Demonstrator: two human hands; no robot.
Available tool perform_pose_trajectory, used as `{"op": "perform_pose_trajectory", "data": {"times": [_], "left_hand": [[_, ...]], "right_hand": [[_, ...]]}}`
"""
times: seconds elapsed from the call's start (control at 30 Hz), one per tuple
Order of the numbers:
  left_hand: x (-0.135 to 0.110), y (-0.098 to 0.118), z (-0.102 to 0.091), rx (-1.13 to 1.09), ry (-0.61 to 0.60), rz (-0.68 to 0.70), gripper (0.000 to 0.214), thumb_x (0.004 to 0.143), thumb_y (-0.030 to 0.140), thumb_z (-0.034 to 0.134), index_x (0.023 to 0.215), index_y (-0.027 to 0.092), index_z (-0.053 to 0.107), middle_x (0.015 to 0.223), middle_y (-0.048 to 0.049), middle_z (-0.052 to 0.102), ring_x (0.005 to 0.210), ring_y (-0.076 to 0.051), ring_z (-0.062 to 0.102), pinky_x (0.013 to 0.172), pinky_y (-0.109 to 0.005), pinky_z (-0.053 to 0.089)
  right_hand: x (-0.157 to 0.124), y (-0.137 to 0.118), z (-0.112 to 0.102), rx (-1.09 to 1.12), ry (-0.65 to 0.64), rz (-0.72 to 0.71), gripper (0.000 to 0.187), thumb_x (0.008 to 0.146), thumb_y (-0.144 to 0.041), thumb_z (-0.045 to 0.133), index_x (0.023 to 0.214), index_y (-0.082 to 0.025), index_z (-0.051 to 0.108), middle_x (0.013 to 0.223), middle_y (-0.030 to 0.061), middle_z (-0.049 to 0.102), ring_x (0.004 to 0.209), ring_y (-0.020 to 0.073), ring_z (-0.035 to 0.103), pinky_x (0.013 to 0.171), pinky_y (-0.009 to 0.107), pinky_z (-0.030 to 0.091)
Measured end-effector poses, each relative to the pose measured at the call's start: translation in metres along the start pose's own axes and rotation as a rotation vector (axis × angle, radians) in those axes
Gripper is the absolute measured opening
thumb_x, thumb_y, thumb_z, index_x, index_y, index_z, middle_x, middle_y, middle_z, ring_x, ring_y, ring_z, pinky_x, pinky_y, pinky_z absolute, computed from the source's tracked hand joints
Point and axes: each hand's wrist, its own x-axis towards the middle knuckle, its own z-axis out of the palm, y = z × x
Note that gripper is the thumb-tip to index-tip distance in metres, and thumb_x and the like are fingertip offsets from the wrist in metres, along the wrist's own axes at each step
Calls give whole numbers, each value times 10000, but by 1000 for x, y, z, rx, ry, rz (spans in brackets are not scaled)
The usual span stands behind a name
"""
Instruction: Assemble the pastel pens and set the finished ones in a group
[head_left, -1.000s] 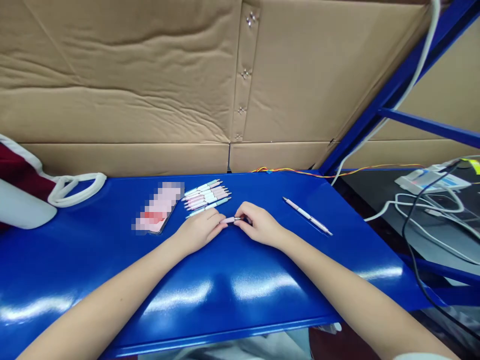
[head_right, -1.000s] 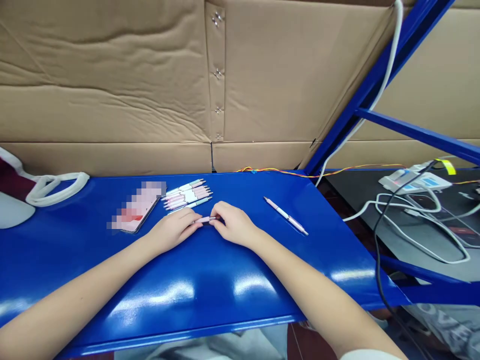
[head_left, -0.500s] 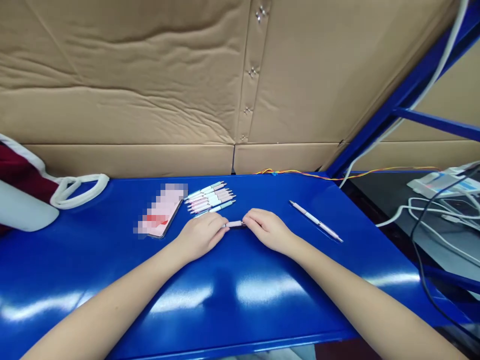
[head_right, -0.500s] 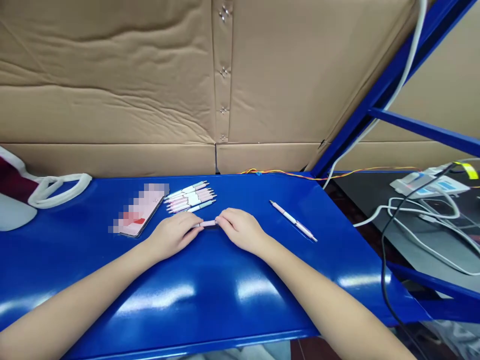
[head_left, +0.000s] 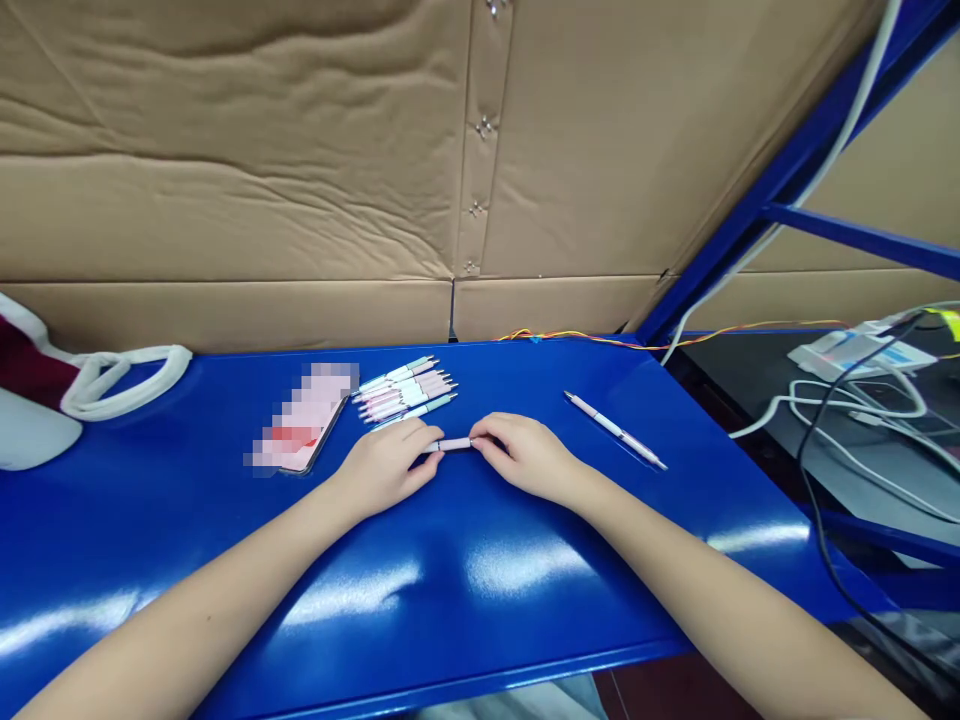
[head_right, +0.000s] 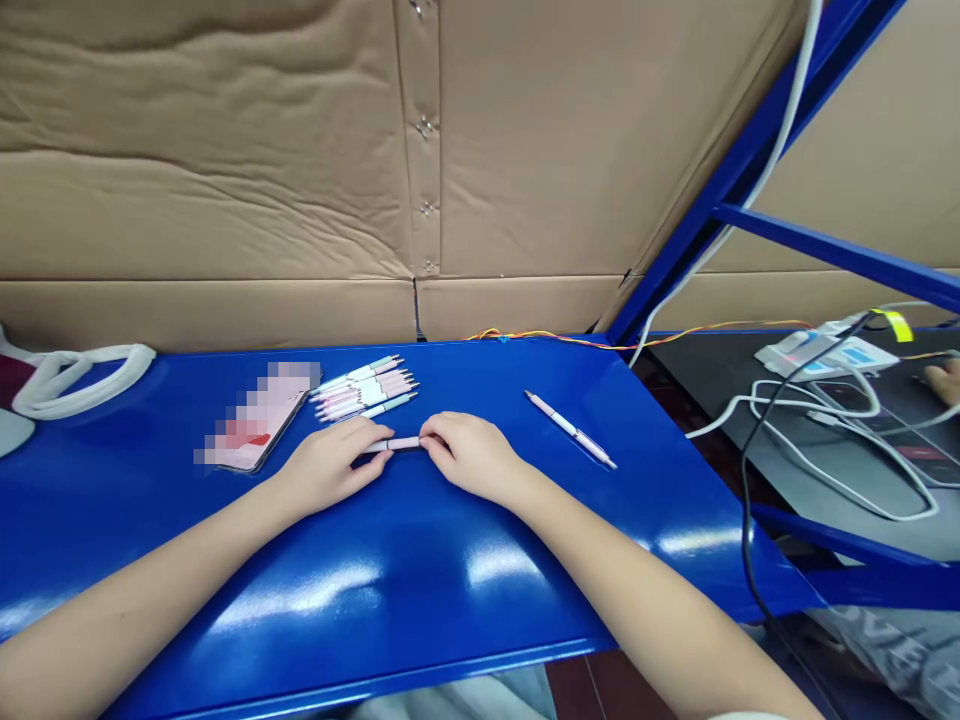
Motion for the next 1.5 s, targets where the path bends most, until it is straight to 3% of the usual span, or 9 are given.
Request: {"op": "perform_pose_trajectory", "data": {"times": [0.13,0.3,0.43,0.7,0.9,1.1,1.3,1.5], "left_hand": [[0,-1,-1,19,-19,-29,175,886,311,481,950,188,589,865,-33,627,760,-153,599,677,-246,465],[0,0,-2,26,-29,-9,170,900,288,460,912,194,601,838,-30,613,760,-148,586,677,-244,442],[1,0,-2,7,-28,-13,180,905,293,456,922,194,605,845,-32,617,766,-150,586,678,-244,441],[1,-2,-3,-47,-20,-10,149,895,270,479,878,181,597,824,-27,620,730,-144,583,648,-242,440],[0,-3,-4,-59,-19,1,155,907,274,464,892,180,587,850,-29,631,743,-139,590,667,-235,444],[0,-6,-7,91,-8,-32,181,904,314,463,896,195,599,855,-30,639,805,-173,588,679,-270,433],[2,-13,-7,158,-101,-17,217,898,340,480,870,182,627,843,-57,630,802,-205,559,735,-330,430],[4,-6,-7,129,48,53,312,867,432,544,1010,168,629,955,-85,636,898,-235,550,766,-354,428]], "right_hand": [[-1,0,3,64,16,22,85,837,-158,525,890,-196,580,827,15,630,752,149,568,661,251,400],[-1,-1,3,59,40,37,141,846,-214,539,976,-189,590,879,35,633,808,165,577,715,271,417],[0,-2,1,-9,16,7,176,900,-218,460,877,-185,631,834,46,626,795,167,574,709,275,411],[0,-1,3,23,22,29,100,803,-113,504,856,-189,542,845,19,605,736,143,539,651,244,385],[-1,1,-3,37,39,2,64,795,-143,512,834,-185,541,832,21,590,722,139,521,639,240,372],[1,9,-8,60,99,-28,118,768,-94,502,837,-167,563,772,9,584,632,114,492,621,234,376],[3,21,-8,50,136,5,100,804,-133,530,846,-168,613,779,23,583,645,122,511,614,246,397],[1,2,8,304,117,-12,67,823,-180,584,870,-179,632,767,10,575,636,107,517,608,238,424]]}}
